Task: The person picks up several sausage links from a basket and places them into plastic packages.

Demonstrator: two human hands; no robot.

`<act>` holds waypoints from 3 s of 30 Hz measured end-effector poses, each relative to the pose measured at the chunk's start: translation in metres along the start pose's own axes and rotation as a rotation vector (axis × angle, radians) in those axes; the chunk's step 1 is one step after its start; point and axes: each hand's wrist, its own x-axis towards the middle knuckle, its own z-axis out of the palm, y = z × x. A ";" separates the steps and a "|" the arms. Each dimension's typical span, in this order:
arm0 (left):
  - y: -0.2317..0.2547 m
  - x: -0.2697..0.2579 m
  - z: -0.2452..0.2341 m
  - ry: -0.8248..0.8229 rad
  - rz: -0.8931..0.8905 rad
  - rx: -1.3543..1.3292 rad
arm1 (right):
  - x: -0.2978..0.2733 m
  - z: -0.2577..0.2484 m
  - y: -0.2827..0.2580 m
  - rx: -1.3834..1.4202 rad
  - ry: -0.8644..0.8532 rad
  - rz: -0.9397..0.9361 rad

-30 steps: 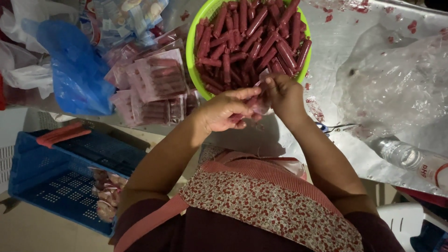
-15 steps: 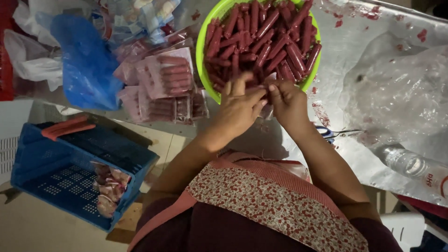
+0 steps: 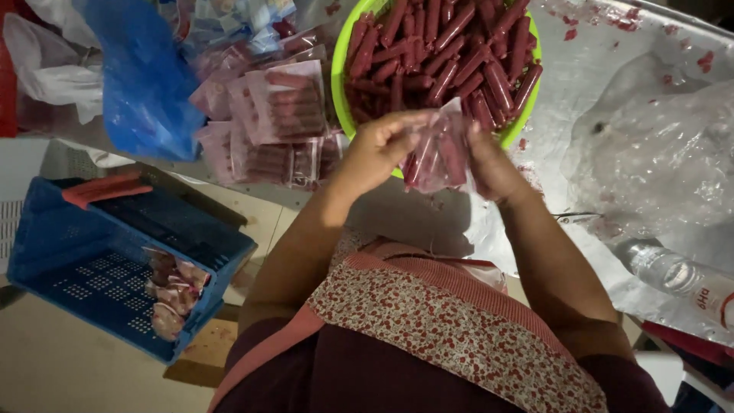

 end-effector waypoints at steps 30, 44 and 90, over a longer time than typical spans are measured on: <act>-0.030 -0.033 0.009 0.090 0.129 0.295 | -0.001 -0.026 0.055 0.638 0.117 0.327; -0.029 -0.028 0.017 0.010 0.254 0.391 | -0.001 -0.048 0.075 0.607 0.173 0.270; -0.002 -0.025 -0.008 0.013 -0.041 0.323 | 0.002 -0.032 0.040 0.581 -0.011 0.297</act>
